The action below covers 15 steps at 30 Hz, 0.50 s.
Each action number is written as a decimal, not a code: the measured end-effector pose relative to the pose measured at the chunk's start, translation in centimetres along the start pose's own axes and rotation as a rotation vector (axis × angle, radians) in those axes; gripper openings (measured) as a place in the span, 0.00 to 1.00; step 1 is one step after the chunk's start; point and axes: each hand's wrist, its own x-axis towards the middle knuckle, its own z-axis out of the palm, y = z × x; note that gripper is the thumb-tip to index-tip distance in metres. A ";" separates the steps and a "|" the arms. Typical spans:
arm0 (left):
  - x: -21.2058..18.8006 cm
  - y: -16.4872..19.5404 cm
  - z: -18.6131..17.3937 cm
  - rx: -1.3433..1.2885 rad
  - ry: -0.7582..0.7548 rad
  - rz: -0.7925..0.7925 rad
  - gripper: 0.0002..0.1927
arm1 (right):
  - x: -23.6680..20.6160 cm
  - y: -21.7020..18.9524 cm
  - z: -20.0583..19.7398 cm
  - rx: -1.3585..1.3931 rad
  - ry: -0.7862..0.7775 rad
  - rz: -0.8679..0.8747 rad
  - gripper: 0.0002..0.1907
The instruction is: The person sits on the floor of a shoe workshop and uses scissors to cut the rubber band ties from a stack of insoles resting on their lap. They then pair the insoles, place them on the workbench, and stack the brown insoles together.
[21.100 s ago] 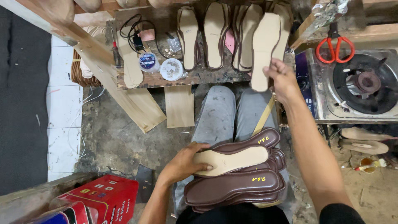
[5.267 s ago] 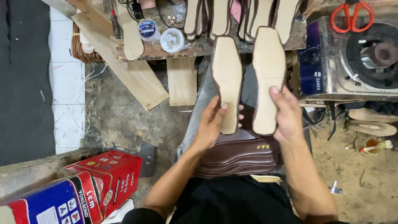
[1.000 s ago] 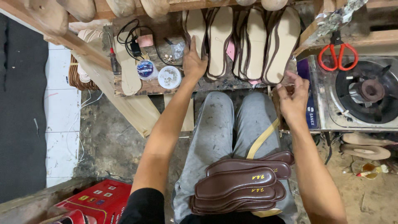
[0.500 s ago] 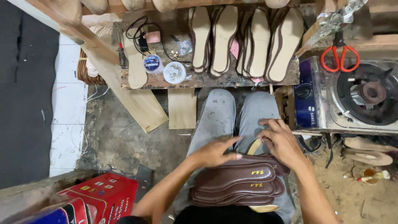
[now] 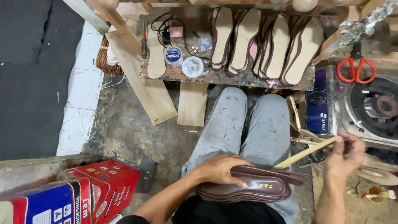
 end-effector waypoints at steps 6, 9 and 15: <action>-0.8 0.0 -0.2 -0.139 -0.154 0.026 0.43 | -0.2 6.6 -6.0 0.402 0.467 0.030 0.07; -1.0 -0.4 -0.8 -0.241 -0.249 0.042 0.44 | -0.1 9.0 -10.7 0.246 0.710 0.252 0.11; -0.9 0.3 -2.4 -0.537 -0.410 -0.034 0.50 | -0.4 10.3 -18.1 -0.476 0.513 0.730 0.20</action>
